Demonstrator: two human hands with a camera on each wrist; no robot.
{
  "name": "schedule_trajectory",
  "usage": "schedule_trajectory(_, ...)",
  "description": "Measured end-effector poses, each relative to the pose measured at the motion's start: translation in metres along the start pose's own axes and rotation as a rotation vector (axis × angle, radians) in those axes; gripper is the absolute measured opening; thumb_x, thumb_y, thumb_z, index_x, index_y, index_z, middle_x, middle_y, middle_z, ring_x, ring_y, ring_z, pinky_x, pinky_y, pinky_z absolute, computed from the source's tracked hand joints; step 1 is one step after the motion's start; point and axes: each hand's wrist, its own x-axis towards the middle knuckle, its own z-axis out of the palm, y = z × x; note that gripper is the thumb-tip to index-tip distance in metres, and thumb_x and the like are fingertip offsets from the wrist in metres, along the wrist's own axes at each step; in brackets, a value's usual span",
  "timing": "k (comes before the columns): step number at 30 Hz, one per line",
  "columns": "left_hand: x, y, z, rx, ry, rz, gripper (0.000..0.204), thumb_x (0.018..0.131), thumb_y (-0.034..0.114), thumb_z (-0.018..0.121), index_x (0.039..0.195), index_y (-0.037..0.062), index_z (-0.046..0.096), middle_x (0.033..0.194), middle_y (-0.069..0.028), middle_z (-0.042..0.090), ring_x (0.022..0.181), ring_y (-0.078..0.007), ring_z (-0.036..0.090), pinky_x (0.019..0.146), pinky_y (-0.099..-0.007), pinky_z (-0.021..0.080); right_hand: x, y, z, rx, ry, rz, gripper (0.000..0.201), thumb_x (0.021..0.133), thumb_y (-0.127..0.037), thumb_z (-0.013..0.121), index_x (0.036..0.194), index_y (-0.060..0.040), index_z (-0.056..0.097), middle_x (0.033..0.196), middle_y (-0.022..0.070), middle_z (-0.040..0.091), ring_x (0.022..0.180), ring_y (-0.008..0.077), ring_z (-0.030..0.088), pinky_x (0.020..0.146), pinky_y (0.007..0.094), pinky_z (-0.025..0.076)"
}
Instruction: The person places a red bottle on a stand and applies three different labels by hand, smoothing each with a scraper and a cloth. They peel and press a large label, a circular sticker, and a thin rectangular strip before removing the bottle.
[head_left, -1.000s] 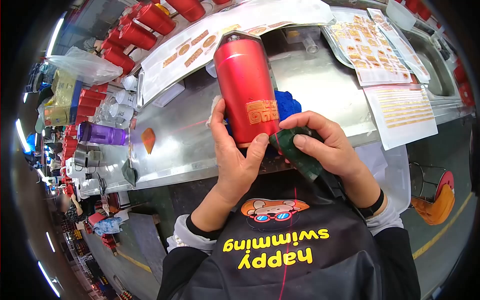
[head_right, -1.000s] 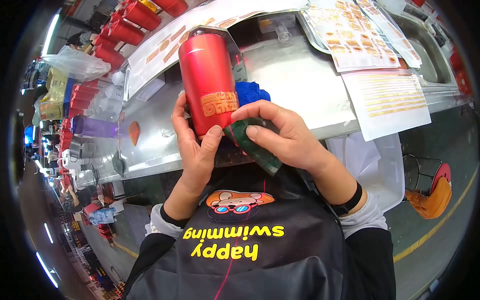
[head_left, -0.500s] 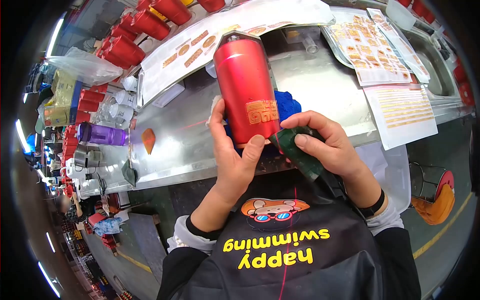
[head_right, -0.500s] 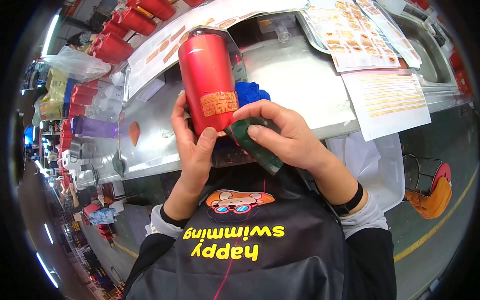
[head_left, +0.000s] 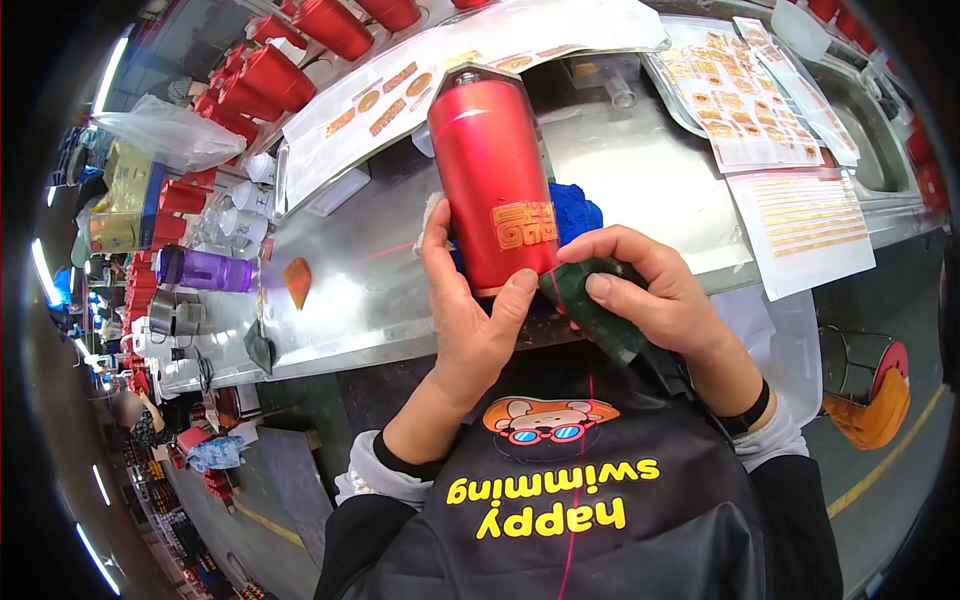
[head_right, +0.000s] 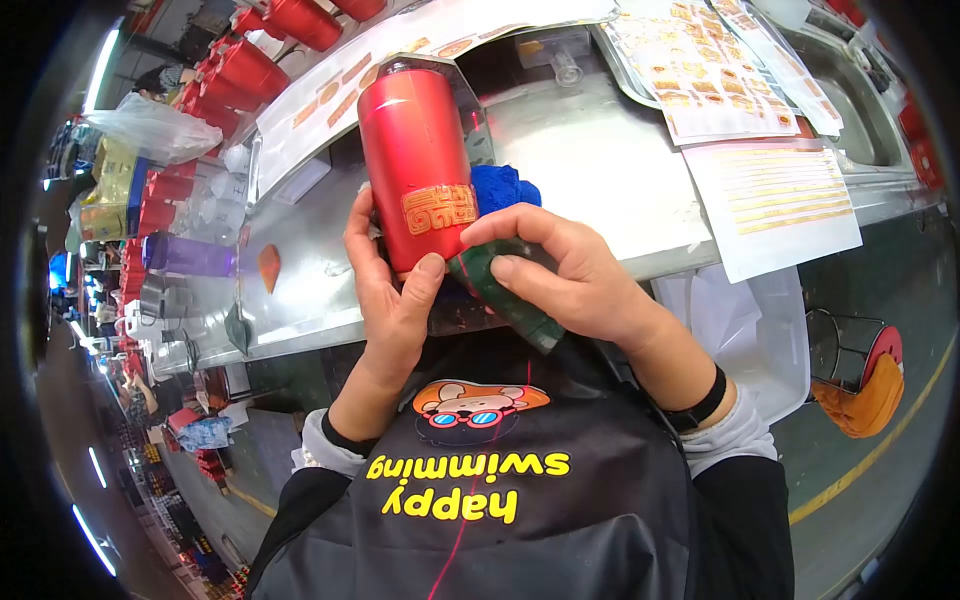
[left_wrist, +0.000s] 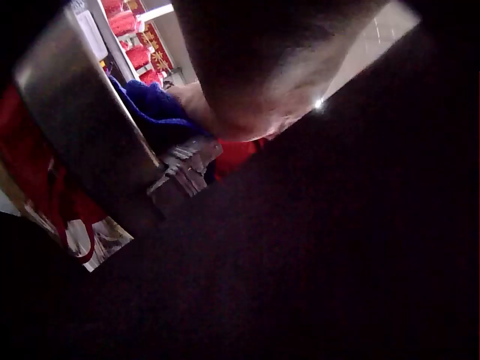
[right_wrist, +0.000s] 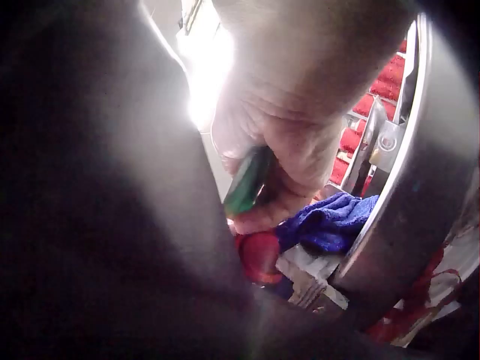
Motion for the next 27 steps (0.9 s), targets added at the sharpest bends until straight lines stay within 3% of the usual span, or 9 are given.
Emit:
schedule_trajectory(12, 0.0005, 0.0006, 0.0003, -0.017, -0.005, -0.001, 0.085, 0.087, 0.017, 0.070, 0.148, -0.0037, 0.015, 0.138, -0.0194, 0.035, 0.128, -0.0250, 0.039, 0.106, -0.0353, 0.038, -0.0003, 0.0009, -0.0015, 0.062, -0.003, 0.038, 0.028, 0.097, -0.005, 0.052, 0.124, 0.0001, 0.055, 0.103, 0.0072, 0.066, 0.086, 0.0112, 0.065, 0.076, 0.0265, 0.056)
schedule_trajectory(20, 0.0001, 0.0019, -0.0033, 0.003, -0.004, -0.048, 0.083, 0.088, 0.021, 0.070, 0.147, -0.0041, 0.017, 0.138, -0.0190, 0.036, 0.129, -0.0257, 0.038, 0.110, -0.0377, 0.031, 0.0000, 0.0025, -0.0020, 0.060, -0.003, 0.020, 0.028, 0.097, -0.005, 0.052, 0.124, -0.0002, 0.056, 0.103, 0.0070, 0.066, 0.086, 0.0113, 0.065, 0.076, 0.0269, 0.056)
schedule_trajectory(27, 0.0004, -0.0026, -0.0021, 0.048, -0.004, 0.024, 0.083, 0.087, 0.020, 0.070, 0.147, -0.0040, 0.018, 0.138, -0.0191, 0.036, 0.129, -0.0258, 0.039, 0.109, -0.0376, 0.031, -0.0013, 0.0007, -0.0005, 0.026, -0.013, -0.023, 0.028, 0.097, -0.005, 0.052, 0.124, -0.0002, 0.056, 0.104, 0.0069, 0.066, 0.088, 0.0110, 0.065, 0.077, 0.0264, 0.056)
